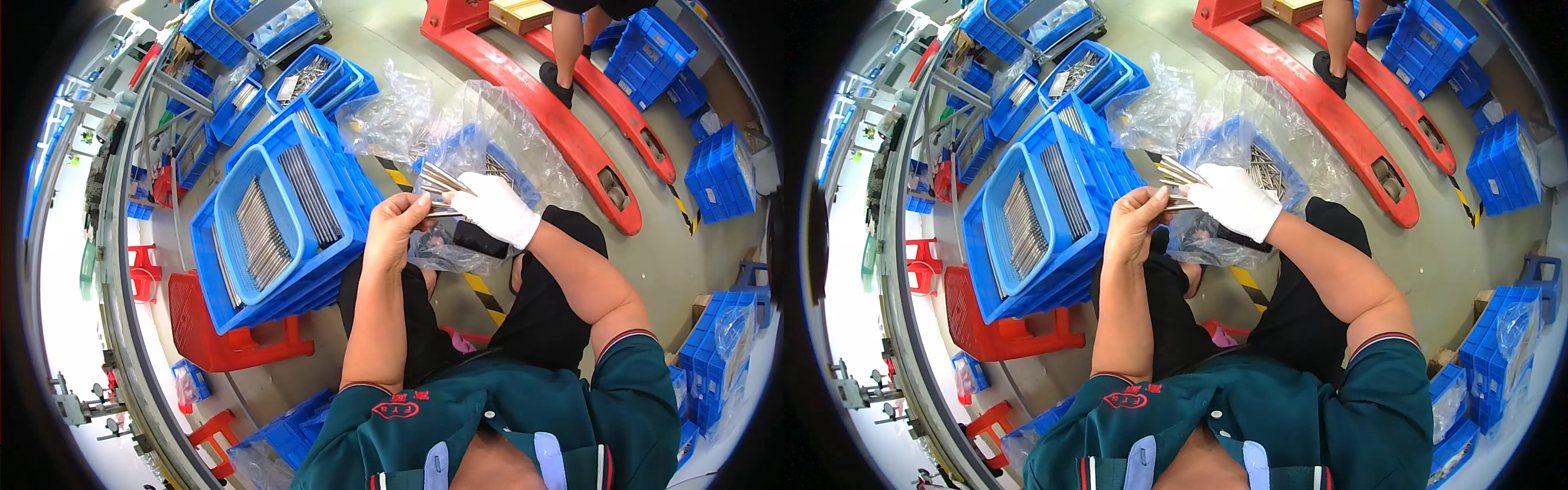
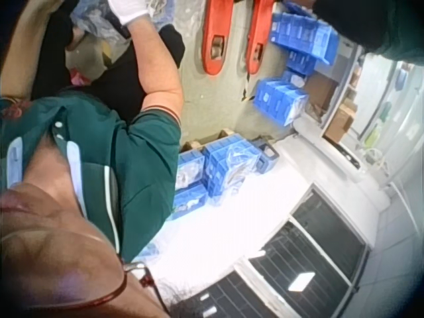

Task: The person sits on a low stool and repeatedly picks up small metal rods from a plastic bag, inspects them, and places them into a blue plastic bin. The person handles the rods one at a time or in small groups, transferring them from the bag to the bin.

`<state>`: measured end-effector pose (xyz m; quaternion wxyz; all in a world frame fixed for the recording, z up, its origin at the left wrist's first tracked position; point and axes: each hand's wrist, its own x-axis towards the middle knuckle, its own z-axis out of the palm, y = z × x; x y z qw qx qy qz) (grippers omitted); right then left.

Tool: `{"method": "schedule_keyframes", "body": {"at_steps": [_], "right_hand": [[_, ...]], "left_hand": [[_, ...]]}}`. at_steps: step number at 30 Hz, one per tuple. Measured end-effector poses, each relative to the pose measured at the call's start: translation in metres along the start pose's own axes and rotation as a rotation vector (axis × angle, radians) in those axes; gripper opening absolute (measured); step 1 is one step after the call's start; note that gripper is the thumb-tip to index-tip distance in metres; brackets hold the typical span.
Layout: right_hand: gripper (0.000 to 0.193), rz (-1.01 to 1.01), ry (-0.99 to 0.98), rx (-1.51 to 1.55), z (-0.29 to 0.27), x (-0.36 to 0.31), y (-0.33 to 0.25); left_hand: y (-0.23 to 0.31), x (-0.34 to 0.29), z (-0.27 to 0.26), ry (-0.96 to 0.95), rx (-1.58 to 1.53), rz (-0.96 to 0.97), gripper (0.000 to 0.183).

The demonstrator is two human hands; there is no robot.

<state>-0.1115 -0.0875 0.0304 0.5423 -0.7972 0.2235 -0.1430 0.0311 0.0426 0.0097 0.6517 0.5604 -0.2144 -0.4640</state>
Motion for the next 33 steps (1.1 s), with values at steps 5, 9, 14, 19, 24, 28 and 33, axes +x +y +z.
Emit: {"method": "schedule_keyframes", "body": {"at_steps": [5, 9, 14, 19, 24, 28, 33], "right_hand": [[0.027, 0.014, -0.029, 0.047, -0.003, 0.004, 0.003], [0.027, 0.084, -0.113, 0.120, -0.004, 0.000, -0.007], [0.027, -0.006, -0.052, 0.022, -0.002, 0.000, -0.002], [0.025, -0.074, 0.028, -0.200, 0.002, -0.005, -0.005], [0.024, -0.088, 0.046, -0.253, 0.005, -0.006, -0.005], [0.027, -0.074, 0.031, -0.189, 0.004, -0.005, -0.010], [0.029, -0.027, -0.039, -0.088, 0.000, 0.002, -0.003]], "left_hand": [[0.010, 0.000, -0.011, 0.117, -0.003, 0.084, 0.021], [0.011, -0.002, -0.003, 0.038, -0.041, 0.058, 0.021], [0.007, -0.002, -0.007, -0.023, -0.014, 0.081, 0.022], [0.007, -0.003, -0.003, 0.035, 0.021, 0.095, 0.020], [0.004, -0.002, -0.004, 0.037, -0.022, 0.072, 0.018], [0.002, -0.001, -0.005, 0.019, -0.007, 0.086, 0.019], [0.010, -0.001, -0.010, 0.088, 0.008, 0.155, 0.020]]}}
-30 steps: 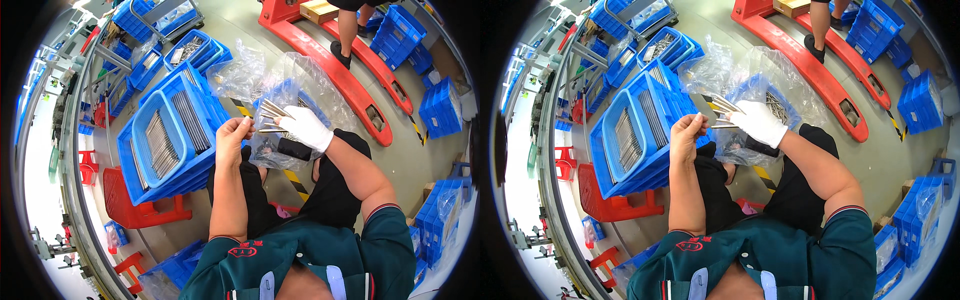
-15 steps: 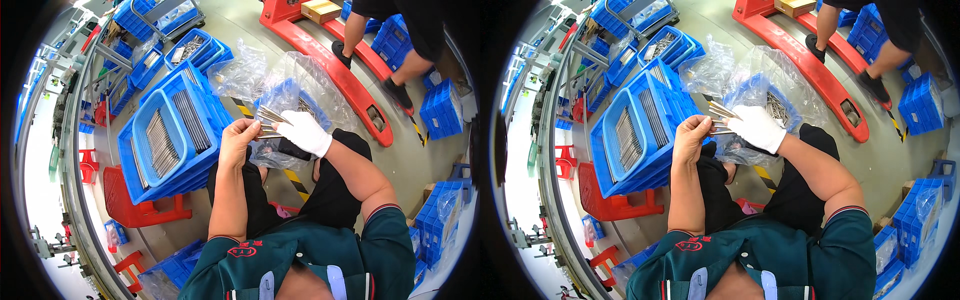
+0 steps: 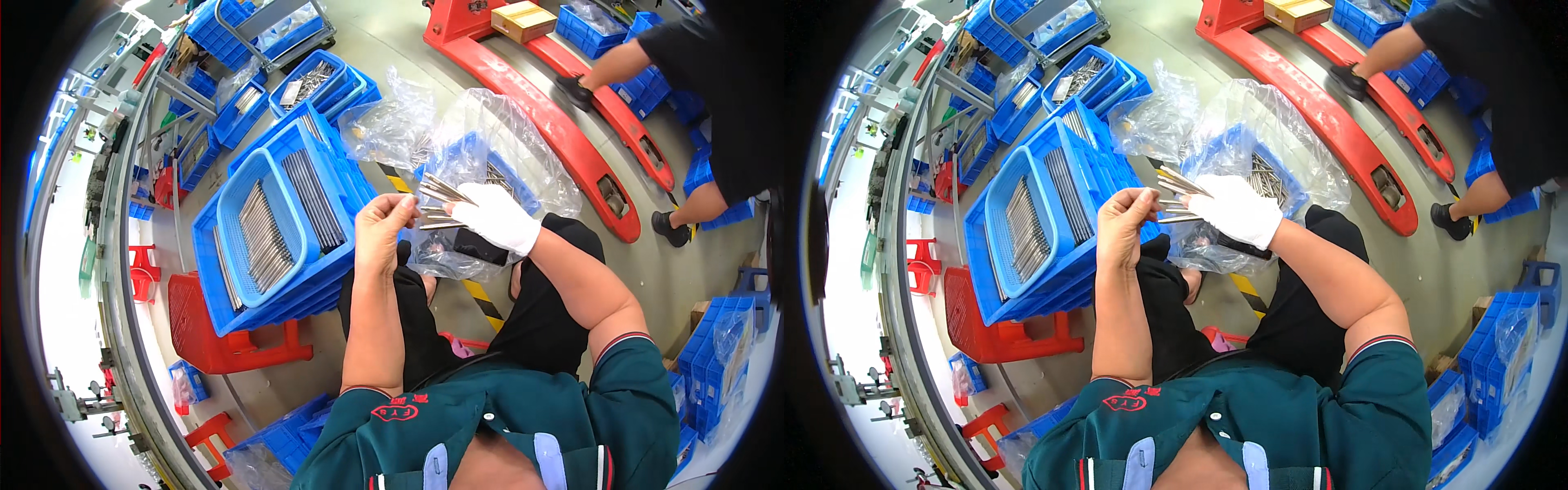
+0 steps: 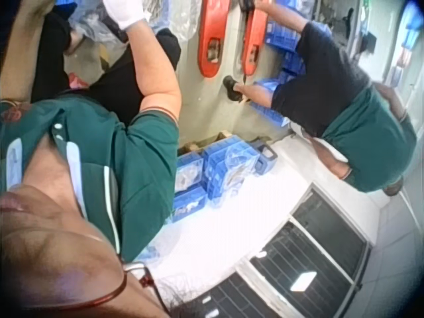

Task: The person sits on a low stool and repeatedly picks up small metal rods from a plastic bag, inspects them, and places them into a blue plastic bin. The person handles the rods one at a time or in small groups, transferring them from the bag to the bin.

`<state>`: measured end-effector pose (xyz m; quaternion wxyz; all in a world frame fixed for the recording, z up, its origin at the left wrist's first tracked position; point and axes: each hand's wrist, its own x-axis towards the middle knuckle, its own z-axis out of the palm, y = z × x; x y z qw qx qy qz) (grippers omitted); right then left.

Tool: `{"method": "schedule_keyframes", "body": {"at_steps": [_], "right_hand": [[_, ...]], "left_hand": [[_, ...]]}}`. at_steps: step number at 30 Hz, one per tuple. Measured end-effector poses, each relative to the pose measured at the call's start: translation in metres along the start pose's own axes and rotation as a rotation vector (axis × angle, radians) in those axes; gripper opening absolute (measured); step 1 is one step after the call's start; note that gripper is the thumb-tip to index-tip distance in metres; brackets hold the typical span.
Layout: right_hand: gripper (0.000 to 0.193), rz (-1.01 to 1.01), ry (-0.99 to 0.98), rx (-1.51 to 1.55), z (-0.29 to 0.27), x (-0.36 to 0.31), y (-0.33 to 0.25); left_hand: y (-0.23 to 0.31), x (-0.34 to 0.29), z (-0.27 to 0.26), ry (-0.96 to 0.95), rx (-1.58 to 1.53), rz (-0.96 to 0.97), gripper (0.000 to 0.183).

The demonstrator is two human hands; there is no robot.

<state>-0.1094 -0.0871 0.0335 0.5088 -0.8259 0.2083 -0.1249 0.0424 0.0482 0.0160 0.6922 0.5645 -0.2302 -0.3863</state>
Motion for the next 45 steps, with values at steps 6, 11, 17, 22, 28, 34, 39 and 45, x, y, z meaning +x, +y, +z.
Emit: {"method": "schedule_keyframes", "body": {"at_steps": [6, 11, 17, 22, 28, 34, 39, 45], "right_hand": [[0.024, 0.217, -0.203, 0.397, 0.000, -0.005, -0.004], [0.024, 0.283, -0.226, 0.541, -0.003, -0.008, -0.014], [0.024, 0.183, -0.226, 0.374, -0.003, -0.006, -0.004], [0.029, 0.337, -0.292, 0.576, -0.008, -0.008, -0.010], [0.027, 0.289, -0.239, 0.550, -0.003, -0.008, -0.012], [0.031, 0.219, -0.280, 0.402, -0.007, -0.008, -0.010], [0.036, 0.128, -0.296, 0.250, -0.006, -0.008, -0.010], [0.039, 0.049, -0.262, 0.110, -0.003, -0.008, 0.001]], "left_hand": [[0.000, 0.000, -0.003, -0.068, -0.127, -0.056, 0.020], [0.001, -0.001, -0.007, -0.114, -0.134, -0.096, 0.019], [0.001, -0.003, -0.005, -0.119, -0.032, -0.037, 0.019], [0.004, -0.004, -0.007, -0.176, -0.039, -0.042, 0.018], [0.004, -0.003, -0.005, -0.109, 0.023, -0.028, 0.016], [0.007, -0.002, -0.009, -0.058, 0.033, 0.018, 0.019], [0.005, -0.004, -0.006, -0.108, 0.020, 0.001, 0.018], [0.010, -0.006, -0.007, -0.152, 0.061, -0.005, 0.017]]}}
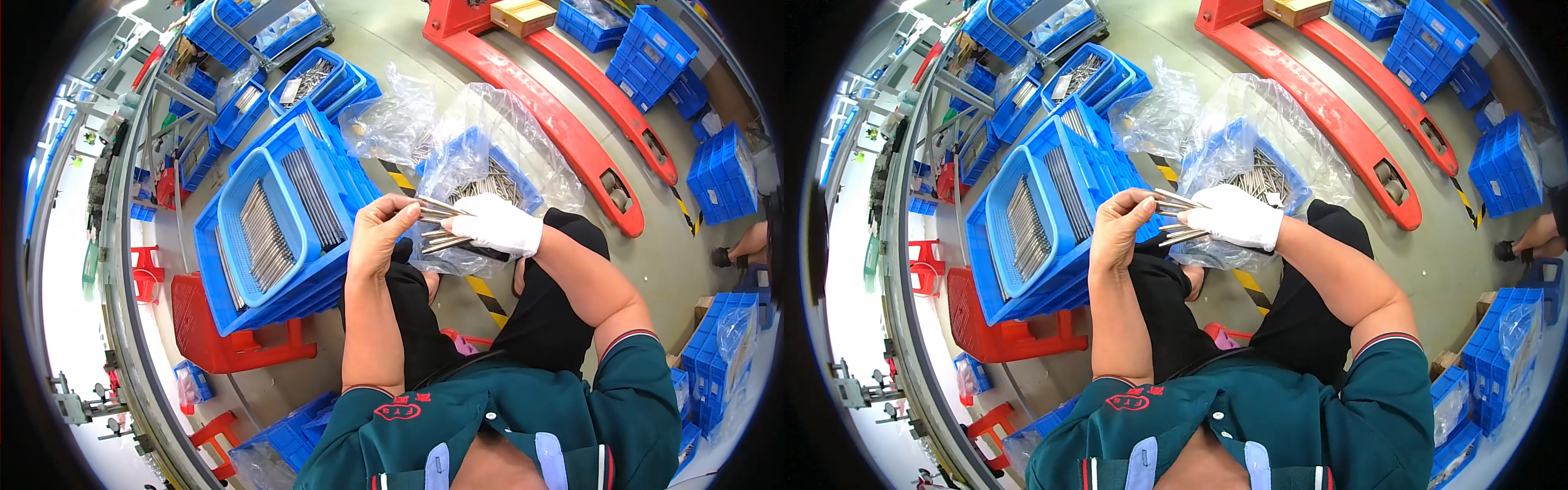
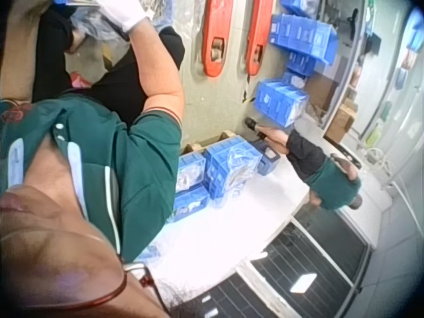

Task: The person sits on a low stool and repeatedly picks up small metal rods from a plastic bag, inspects them, and places them into a blue plastic bin. The person handles the rods one at a time or in small groups, transferring them from the bag to the bin.

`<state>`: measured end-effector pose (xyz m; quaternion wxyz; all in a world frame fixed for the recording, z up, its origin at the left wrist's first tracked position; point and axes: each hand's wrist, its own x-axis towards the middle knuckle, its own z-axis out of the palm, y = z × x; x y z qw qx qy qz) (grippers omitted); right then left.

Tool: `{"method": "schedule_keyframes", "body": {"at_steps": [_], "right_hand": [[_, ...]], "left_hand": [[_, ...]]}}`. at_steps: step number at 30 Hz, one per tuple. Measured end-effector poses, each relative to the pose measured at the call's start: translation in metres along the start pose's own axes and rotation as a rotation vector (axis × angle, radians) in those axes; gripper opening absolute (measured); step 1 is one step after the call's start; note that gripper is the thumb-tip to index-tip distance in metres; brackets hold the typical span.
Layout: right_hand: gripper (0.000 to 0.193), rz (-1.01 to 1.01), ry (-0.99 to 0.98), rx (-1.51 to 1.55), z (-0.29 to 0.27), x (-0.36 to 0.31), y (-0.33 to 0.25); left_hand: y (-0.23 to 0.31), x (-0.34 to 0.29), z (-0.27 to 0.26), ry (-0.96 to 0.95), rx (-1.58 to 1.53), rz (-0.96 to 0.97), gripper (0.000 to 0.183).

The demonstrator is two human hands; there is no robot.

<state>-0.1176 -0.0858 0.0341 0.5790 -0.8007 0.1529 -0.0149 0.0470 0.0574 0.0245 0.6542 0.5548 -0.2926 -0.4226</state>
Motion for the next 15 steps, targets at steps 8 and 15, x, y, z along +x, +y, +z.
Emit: {"method": "schedule_keyframes", "body": {"at_steps": [8, 15], "right_hand": [[0.040, 0.027, -0.019, -0.049, -0.0008, -0.0014, -0.0043], [0.041, 0.025, 0.006, -0.044, 0.0011, -0.0042, -0.0097]], "left_hand": [[-0.0011, -0.0013, -0.0042, -0.008, 0.020, 0.002, 0.015], [-0.0028, -0.0010, -0.0006, -0.008, 0.028, 0.045, 0.014]]}}
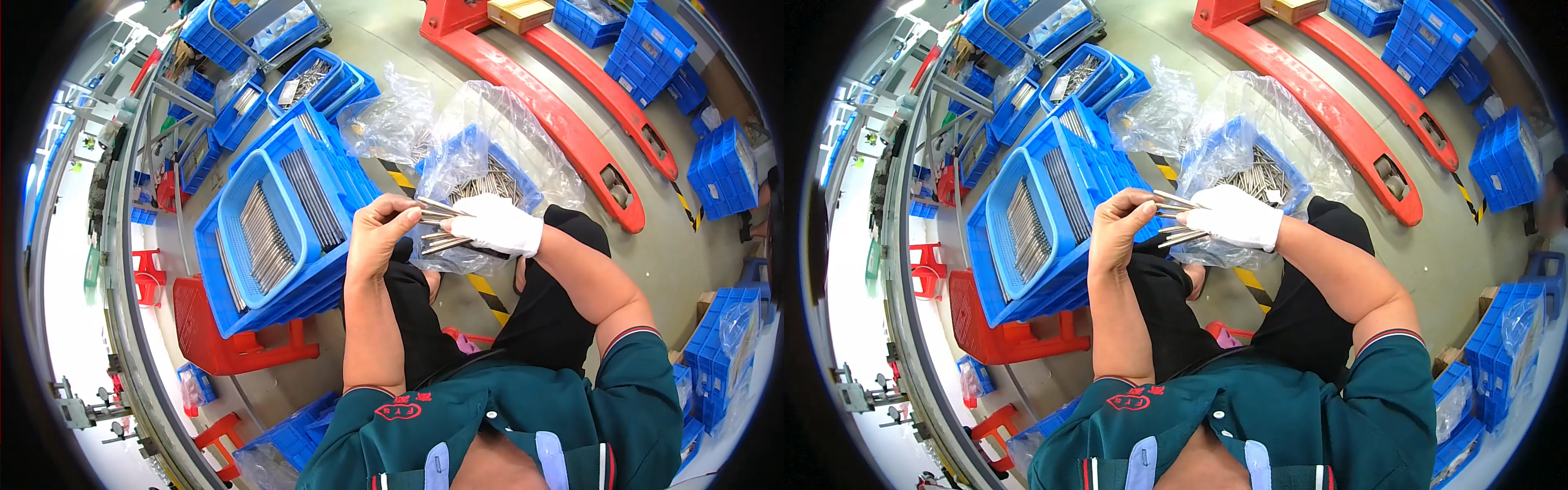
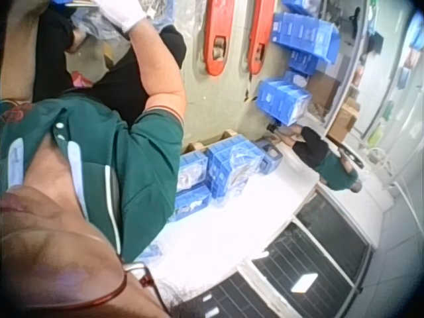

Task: The person sits on a low stool and repeatedly picks up small metal rods from a plastic bag, inspects them, and places them into a blue plastic bin. The person handles the rods one at a time or in small groups, transferring them from the bag to the bin.

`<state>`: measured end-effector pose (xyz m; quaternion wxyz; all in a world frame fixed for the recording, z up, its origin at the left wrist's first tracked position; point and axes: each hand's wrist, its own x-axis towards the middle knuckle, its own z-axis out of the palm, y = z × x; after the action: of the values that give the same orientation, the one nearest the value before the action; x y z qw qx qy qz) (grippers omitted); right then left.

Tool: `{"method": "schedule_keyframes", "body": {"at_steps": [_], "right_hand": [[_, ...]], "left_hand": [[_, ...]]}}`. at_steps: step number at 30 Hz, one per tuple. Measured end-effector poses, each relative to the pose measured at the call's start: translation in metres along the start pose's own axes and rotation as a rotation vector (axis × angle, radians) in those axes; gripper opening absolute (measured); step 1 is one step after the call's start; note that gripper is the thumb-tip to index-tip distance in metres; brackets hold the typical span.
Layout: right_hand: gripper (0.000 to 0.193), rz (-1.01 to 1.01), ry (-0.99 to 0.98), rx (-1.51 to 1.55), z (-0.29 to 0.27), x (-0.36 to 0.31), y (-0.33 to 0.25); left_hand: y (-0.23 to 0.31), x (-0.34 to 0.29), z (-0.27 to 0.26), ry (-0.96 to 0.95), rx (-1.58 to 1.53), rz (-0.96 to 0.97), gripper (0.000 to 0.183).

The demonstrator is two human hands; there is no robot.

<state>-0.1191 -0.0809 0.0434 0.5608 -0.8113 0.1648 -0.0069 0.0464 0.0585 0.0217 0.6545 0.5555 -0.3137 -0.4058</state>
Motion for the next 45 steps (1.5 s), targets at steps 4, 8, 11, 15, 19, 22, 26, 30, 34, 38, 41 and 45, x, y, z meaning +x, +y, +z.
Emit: {"method": "schedule_keyframes", "body": {"at_steps": [4, 8, 11, 15, 19, 22, 26, 30, 34, 38, 41, 45], "right_hand": [[0.038, 0.024, -0.008, 0.124, 0.001, -0.002, -0.001], [0.040, 0.043, -0.017, 0.077, 0.000, 0.002, 0.005], [0.039, 0.087, -0.030, 0.145, -0.002, 0.001, 0.001], [0.039, 0.030, 0.016, 0.052, -0.003, 0.001, 0.000], [0.039, 0.049, 0.001, 0.132, -0.003, 0.002, 0.004], [0.040, 0.042, 0.019, 0.058, -0.005, 0.003, 0.006], [0.042, 0.064, 0.033, 0.131, -0.008, -0.002, 0.015], [0.043, -0.021, -0.040, -0.048, -0.006, 0.001, 0.007], [0.047, 0.005, -0.069, -0.028, -0.003, -0.002, 0.002], [0.044, 0.040, -0.077, -0.038, -0.006, -0.003, -0.006], [0.043, 0.031, -0.064, -0.031, -0.006, -0.004, -0.004], [0.049, -0.011, -0.093, -0.149, -0.005, -0.001, 0.006]], "left_hand": [[-0.003, 0.001, 0.003, -0.038, -0.107, -0.011, 0.013], [-0.003, 0.002, 0.005, 0.060, -0.071, -0.031, 0.014], [-0.005, 0.002, 0.008, 0.105, -0.051, -0.015, 0.015], [-0.007, 0.003, 0.013, 0.136, -0.076, 0.005, 0.016], [-0.009, 0.001, 0.018, 0.161, -0.085, 0.028, 0.016], [-0.009, 0.002, 0.016, 0.220, -0.026, 0.069, 0.016], [0.000, 0.004, 0.000, 0.273, -0.038, 0.114, 0.017], [-0.003, 0.004, 0.008, 0.131, -0.145, 0.012, 0.018], [-0.005, 0.004, 0.009, 0.071, -0.180, -0.023, 0.019], [-0.003, 0.004, 0.009, 0.049, -0.138, -0.053, 0.020], [-0.002, 0.004, 0.008, 0.013, -0.115, -0.070, 0.019], [0.002, 0.002, 0.010, 0.012, -0.114, -0.081, 0.018]]}}
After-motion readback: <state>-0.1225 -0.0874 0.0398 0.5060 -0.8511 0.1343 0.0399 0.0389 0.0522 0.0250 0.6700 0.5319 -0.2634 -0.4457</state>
